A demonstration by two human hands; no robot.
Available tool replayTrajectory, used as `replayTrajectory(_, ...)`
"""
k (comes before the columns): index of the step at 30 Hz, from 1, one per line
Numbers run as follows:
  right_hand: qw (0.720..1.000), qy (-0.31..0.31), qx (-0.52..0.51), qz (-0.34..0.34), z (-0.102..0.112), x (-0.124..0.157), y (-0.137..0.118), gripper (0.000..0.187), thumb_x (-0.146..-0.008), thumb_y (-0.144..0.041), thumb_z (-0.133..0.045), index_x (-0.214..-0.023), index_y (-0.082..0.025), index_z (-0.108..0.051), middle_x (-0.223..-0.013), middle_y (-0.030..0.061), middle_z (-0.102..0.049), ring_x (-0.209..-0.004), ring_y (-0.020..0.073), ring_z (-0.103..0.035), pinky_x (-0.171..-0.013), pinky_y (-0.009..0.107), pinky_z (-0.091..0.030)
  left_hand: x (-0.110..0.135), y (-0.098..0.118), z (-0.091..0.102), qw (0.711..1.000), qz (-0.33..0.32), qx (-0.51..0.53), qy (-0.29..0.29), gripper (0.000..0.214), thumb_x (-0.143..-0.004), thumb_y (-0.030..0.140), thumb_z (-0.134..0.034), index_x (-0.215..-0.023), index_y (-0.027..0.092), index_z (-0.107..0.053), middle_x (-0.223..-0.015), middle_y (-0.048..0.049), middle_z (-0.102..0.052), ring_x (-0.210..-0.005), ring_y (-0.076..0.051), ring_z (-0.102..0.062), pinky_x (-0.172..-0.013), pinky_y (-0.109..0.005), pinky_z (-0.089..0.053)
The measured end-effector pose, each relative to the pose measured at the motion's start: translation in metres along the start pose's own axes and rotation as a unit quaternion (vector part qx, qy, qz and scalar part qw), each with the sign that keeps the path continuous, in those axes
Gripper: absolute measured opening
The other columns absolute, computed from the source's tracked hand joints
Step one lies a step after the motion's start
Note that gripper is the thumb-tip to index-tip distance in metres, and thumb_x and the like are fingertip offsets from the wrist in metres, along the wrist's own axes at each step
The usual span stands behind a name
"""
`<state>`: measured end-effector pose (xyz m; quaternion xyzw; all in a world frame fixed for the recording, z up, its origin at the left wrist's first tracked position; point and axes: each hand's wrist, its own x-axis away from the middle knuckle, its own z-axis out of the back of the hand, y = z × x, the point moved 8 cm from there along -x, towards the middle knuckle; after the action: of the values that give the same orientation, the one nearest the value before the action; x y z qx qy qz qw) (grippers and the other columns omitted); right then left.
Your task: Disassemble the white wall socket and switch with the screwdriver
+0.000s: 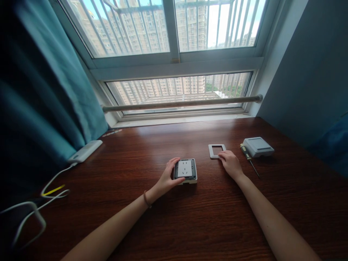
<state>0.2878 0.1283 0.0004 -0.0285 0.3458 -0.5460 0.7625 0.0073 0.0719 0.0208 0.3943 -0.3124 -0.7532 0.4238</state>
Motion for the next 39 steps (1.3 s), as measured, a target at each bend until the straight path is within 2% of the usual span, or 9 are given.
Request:
replayTrajectory(10, 1.0, -0.01, 0.005, -0.002, 0.0, 0.0, -0.001, 0.021, -0.082, -0.021, -0.048, -0.086, -0.02, -0.069, -0.095, 0.0076, -0.067, -0.093, 0.024, -0.058, -0.085, 0.04, -0.047, 0.001, -0.003, -0.003, 1.0, 0.018, 0.024, -0.007, 0.072, -0.065, 0.039, -0.072, -0.128, 0.023, -0.04, -0.136, -0.012, -0.037, -0.127, -0.029, -0.034, -0.106, -0.047, -0.027)
replayTrajectory(18, 0.999, -0.018, 0.029, -0.016, -0.002, 0.0, -0.004, 0.022, -0.082, -0.019, -0.047, -0.09, -0.019, -0.068, -0.098, 0.007, -0.067, -0.094, 0.0213, -0.059, -0.086, 0.035, -0.047, 0.002, -0.005, -0.005, 1.0, 0.021, 0.022, -0.004, 0.075, -0.064, 0.04, -0.073, -0.129, 0.022, -0.04, -0.137, -0.0126, -0.037, -0.128, -0.029, -0.034, -0.107, -0.046, -0.027)
replayTrajectory(22, 0.995, 0.01, 0.076, -0.063, 0.012, 0.0, 0.004, 0.026, -0.08, -0.018, -0.047, -0.098, -0.017, -0.065, -0.101, 0.0078, -0.066, -0.095, 0.021, -0.059, -0.086, 0.034, -0.046, 0.002, -0.005, -0.005, 1.0, 0.017, 0.015, -0.006, 0.075, -0.064, 0.041, -0.072, -0.129, 0.023, -0.039, -0.138, -0.0124, -0.036, -0.128, -0.028, -0.034, -0.107, -0.046, -0.028)
replayTrajectory(27, 0.968, 0.076, 0.175, -0.164, 0.051, 0.005, 0.025, 0.027, -0.083, -0.019, -0.041, -0.094, -0.012, -0.065, -0.098, 0.015, -0.065, -0.094, 0.0281, -0.057, -0.081, 0.041, -0.044, 0.0, -0.002, -0.006, 1.0, 0.014, 0.013, -0.018, 0.074, -0.066, 0.04, -0.071, -0.129, 0.022, -0.038, -0.139, -0.0121, -0.036, -0.129, -0.027, -0.033, -0.107, -0.045, -0.028)
replayTrajectory(30, 0.93, 0.065, 0.273, -0.238, 0.066, 0.012, 0.035, 0.023, -0.083, -0.023, -0.046, -0.093, -0.015, -0.065, -0.097, 0.0137, -0.065, -0.092, 0.0292, -0.056, -0.071, 0.039, -0.046, 0.0, -0.001, -0.006, 1.0, 0.012, 0.015, -0.019, 0.073, -0.067, 0.04, -0.071, -0.129, 0.022, -0.038, -0.139, -0.0122, -0.036, -0.129, -0.027, -0.033, -0.108, -0.045, -0.027)
replayTrajectory(33, 0.899, 0.024, 0.333, -0.283, 0.069, 0.016, 0.042, 0.021, -0.082, -0.027, -0.05, -0.094, -0.019, -0.064, -0.097, 0.0112, -0.065, -0.088, 0.0279, -0.057, -0.063, 0.035, -0.046, 0.0, -0.002, -0.006, 1.0, 0.009, 0.016, -0.017, 0.073, -0.066, 0.04, -0.071, -0.129, 0.022, -0.038, -0.139, -0.0118, -0.036, -0.129, -0.026, -0.033, -0.108, -0.045, -0.026)
replayTrajectory(39, 0.883, -0.006, 0.349, -0.313, 0.062, 0.016, 0.047, 0.022, -0.082, -0.026, -0.05, -0.097, -0.016, -0.062, -0.085, 0.0145, -0.066, -0.082, 0.0291, -0.059, -0.061, 0.037, -0.046, 0.001, -0.003, -0.006, 0.999, 0.018, 0.018, -0.019, 0.074, -0.066, 0.04, -0.071, -0.129, 0.022, -0.038, -0.139, -0.012, -0.035, -0.129, -0.027, -0.033, -0.107, -0.045, -0.028)
